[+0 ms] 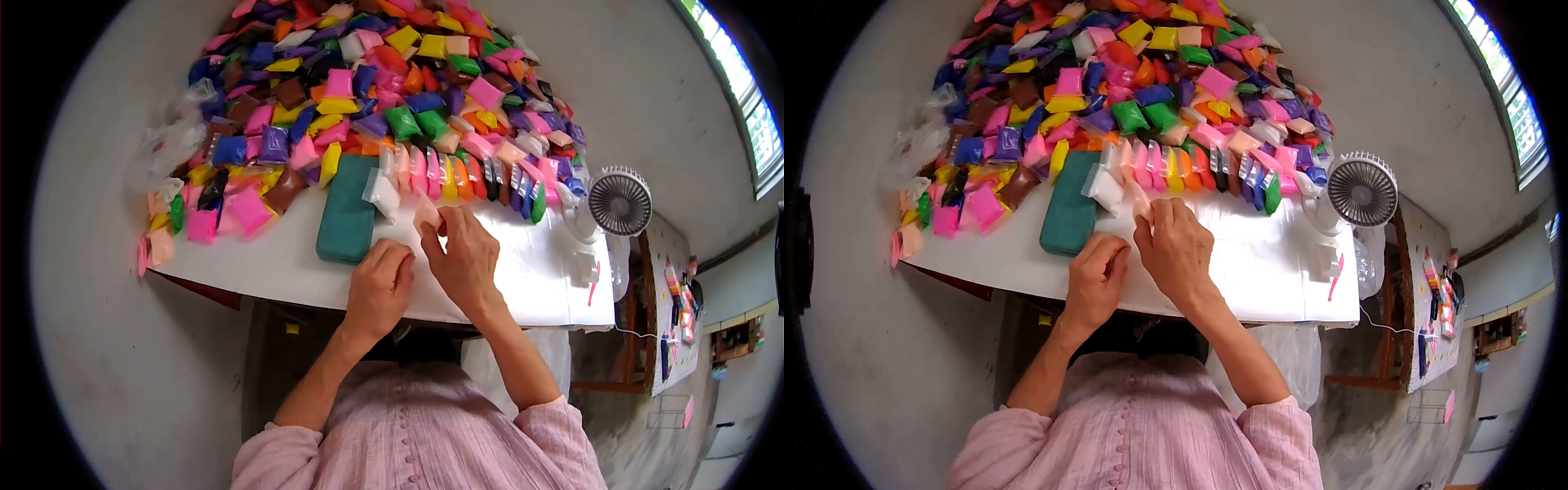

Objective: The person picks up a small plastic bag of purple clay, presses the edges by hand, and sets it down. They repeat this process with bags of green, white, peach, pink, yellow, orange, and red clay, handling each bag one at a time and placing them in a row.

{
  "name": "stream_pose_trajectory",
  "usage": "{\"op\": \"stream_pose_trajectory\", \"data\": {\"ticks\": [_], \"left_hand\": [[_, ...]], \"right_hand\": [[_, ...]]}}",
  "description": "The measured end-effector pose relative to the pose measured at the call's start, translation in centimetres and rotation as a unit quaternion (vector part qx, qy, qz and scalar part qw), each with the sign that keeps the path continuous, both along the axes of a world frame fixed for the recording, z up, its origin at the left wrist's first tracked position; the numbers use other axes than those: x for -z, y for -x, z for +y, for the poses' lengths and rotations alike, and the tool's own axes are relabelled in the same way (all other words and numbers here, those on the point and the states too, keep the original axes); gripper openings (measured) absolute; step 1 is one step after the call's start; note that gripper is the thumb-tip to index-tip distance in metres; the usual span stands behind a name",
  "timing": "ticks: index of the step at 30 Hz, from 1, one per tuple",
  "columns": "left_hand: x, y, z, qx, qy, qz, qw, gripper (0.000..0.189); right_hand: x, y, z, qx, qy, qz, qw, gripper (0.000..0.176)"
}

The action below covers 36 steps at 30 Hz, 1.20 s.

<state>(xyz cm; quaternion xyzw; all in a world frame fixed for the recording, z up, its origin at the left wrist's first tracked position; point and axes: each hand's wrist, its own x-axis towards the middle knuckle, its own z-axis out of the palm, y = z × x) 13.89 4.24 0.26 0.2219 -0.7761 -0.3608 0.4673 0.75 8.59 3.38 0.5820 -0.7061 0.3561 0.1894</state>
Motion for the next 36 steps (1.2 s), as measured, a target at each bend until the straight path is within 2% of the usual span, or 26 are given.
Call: {"op": "stream_pose_trajectory", "data": {"ticks": [5, 9, 12, 18, 25, 29, 34, 36], "left_hand": [[0.2, -0.1, 0.0, -0.007, 0.027, -0.005, 1.0, 0.011], [-0.1, -0.4, -0.2, -0.005, 0.025, 0.006, 1.0, 0.009], [0.0, -0.5, -0.2, 0.006, 0.032, 0.008, 0.999, 0.01], [0.0, -0.5, -0.1, -0.009, 0.045, -0.008, 0.999, 0.009], [0.1, -0.4, 0.0, -0.009, 0.058, 0.009, 0.998, 0.009], [0.2, -0.4, 0.0, -0.012, 0.059, 0.016, 0.998, 0.01], [-0.8, -1.4, 0.5, 0.022, 0.053, 0.044, 0.997, 0.01], [-2.2, -2.9, -0.2, -0.013, 0.064, 0.048, 0.997, 0.011]], "right_hand": [[2.1, -0.5, -2.7, 0.025, -0.036, 0.006, 0.999, 0.02], [2.4, -0.6, -2.4, -0.029, -0.054, -0.139, 0.988, 0.022], [2.2, -0.2, -2.4, -0.046, -0.073, -0.161, 0.983, 0.023], [2.4, -0.1, -3.3, -0.033, -0.043, -0.054, 0.997, 0.022], [2.4, -0.3, -2.9, -0.029, -0.01, -0.031, 0.999, 0.017], [2.6, -0.2, -3.4, -0.041, 0.003, -0.065, 0.997, 0.017], [2.9, 0.3, -2.2, -0.043, -0.029, -0.074, 0.996, 0.026], [2.9, 0.4, -1.4, -0.04, -0.03, -0.08, 0.996, 0.026]]}}
